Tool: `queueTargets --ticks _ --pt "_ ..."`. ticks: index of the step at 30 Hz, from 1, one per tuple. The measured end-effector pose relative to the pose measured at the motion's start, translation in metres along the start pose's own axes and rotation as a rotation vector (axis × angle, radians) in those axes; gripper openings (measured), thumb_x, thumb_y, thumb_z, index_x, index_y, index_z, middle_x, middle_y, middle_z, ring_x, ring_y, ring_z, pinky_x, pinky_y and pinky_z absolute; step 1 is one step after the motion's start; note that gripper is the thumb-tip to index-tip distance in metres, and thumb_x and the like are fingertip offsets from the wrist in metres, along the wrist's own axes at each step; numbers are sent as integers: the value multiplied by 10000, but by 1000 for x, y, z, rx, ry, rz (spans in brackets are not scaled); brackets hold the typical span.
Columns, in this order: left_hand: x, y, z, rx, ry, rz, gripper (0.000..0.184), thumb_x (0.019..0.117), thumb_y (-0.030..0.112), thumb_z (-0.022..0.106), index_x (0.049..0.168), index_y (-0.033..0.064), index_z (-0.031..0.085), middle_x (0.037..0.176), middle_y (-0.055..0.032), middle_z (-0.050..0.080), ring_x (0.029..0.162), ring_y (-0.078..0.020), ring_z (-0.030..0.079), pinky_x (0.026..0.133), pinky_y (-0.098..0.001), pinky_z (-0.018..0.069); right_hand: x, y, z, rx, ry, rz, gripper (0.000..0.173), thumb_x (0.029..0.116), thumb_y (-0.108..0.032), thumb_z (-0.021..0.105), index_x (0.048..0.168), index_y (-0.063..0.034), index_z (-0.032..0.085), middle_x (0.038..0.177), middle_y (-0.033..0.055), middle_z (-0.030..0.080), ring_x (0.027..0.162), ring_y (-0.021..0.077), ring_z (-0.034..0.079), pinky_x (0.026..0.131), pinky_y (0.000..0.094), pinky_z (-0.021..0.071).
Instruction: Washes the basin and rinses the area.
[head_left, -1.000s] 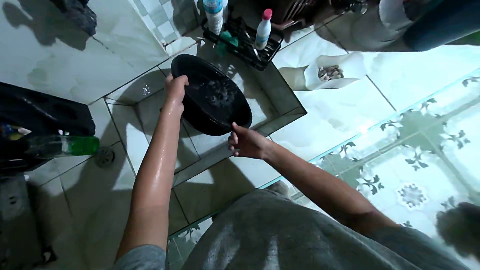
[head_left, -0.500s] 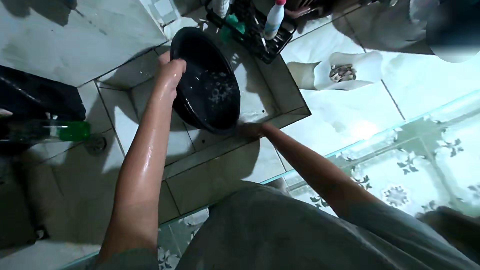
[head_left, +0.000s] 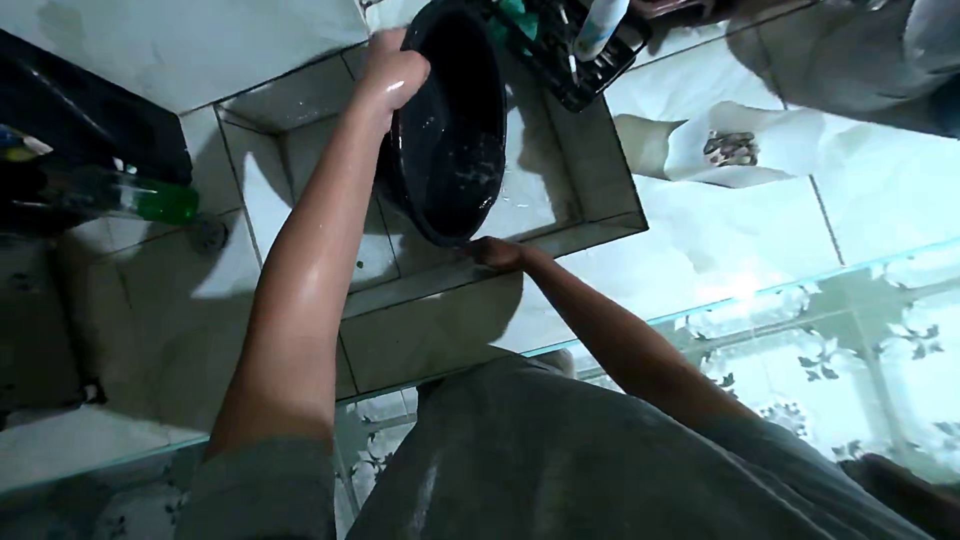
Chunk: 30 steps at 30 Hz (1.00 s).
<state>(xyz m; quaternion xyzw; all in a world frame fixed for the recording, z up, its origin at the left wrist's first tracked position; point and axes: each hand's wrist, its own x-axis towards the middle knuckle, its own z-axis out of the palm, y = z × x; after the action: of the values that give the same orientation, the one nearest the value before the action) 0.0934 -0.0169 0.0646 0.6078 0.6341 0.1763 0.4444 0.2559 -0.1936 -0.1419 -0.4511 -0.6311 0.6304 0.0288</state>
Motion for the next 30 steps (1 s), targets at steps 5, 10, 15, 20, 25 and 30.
queueTargets --ticks 5,10,15,20,25,30 --pt "7 -11 -11 -66 17 -36 447 901 -56 565 1327 68 623 1263 -132 630 1090 -159 619 914 -357 529 -43 18 -32 580 420 204 332 1100 -154 420 1337 13 582 1269 148 666 1075 171 656 924 356 528" --pt "7 -48 -20 -182 17 -30 517 847 -101 566 1342 45 593 1269 -156 626 1069 -193 636 875 -394 557 -34 7 -52 758 508 500 556 1123 -412 339 1526 -31 381 1396 192 572 1069 236 671 865 369 558" --pt "-19 -94 -18 -425 124 -62 473 857 -109 530 1307 22 592 1191 -141 639 999 -184 647 819 -393 576 -30 5 -53 743 524 468 586 1107 -456 370 1509 -30 390 1399 187 566 1108 250 658 894 390 555" --pt "-62 -151 3 -766 323 -292 513 834 -84 511 1335 26 521 1180 -154 626 988 -217 647 802 -432 581 -28 -1 -40 702 749 247 395 1072 -333 533 1272 8 555 1095 124 621 890 170 628 764 351 547" --pt "-96 -160 40 -1008 387 -466 334 921 28 484 1246 50 555 1070 -110 637 920 -177 640 777 -380 559 -62 -40 -51 735 1273 -146 185 901 -48 581 777 -165 507 657 -98 534 585 16 546 571 230 511" --pt "-90 -141 103 -1301 92 -383 309 1057 282 347 1102 104 595 889 -37 694 788 -135 693 694 -346 595 -141 -87 -65 704 1516 -299 179 870 9 572 845 -168 582 755 -79 638 701 58 643 663 283 584"
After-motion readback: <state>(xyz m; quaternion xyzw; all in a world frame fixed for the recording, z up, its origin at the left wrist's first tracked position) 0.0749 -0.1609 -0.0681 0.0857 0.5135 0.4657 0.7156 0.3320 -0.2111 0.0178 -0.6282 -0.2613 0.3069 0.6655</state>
